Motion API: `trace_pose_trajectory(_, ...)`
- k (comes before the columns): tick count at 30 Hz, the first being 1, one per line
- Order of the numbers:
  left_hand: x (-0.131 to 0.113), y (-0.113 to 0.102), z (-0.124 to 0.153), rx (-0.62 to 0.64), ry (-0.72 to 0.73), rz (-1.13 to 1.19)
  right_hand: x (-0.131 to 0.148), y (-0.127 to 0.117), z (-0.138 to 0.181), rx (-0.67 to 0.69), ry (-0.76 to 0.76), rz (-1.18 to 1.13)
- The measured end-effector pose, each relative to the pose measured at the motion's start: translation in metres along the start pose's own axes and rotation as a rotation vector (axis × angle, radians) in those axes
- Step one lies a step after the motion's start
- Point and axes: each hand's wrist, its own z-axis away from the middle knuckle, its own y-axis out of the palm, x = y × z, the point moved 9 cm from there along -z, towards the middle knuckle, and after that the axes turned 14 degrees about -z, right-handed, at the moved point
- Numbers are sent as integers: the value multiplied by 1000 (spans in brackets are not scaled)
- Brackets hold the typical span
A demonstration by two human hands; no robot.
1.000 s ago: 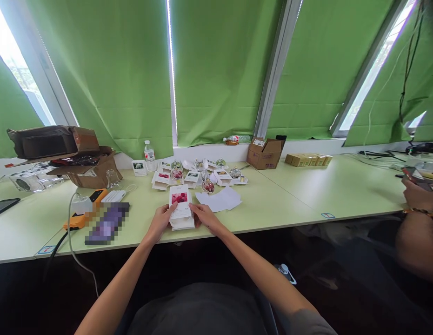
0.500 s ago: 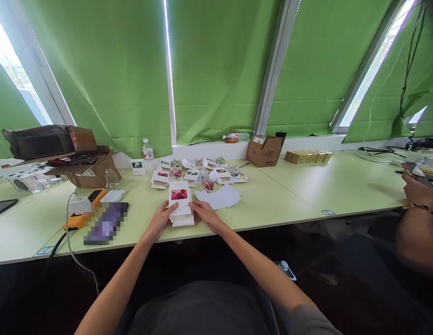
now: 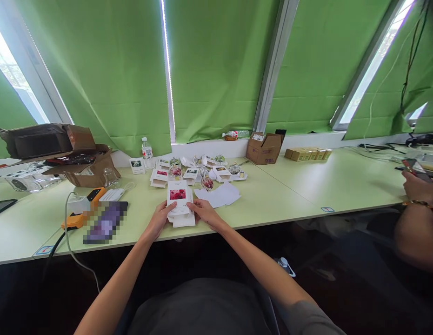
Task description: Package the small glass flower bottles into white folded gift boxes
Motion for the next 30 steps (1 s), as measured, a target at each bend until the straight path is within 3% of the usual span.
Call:
trace_pose_trajectory(10, 0, -7, -2, -73, 24, -20, 6, 6, 4, 58, -42, 50)
trace_pose_trajectory(30, 1, -7, -3, -78, 17, -37, 4, 8, 2, 102, -82, 68)
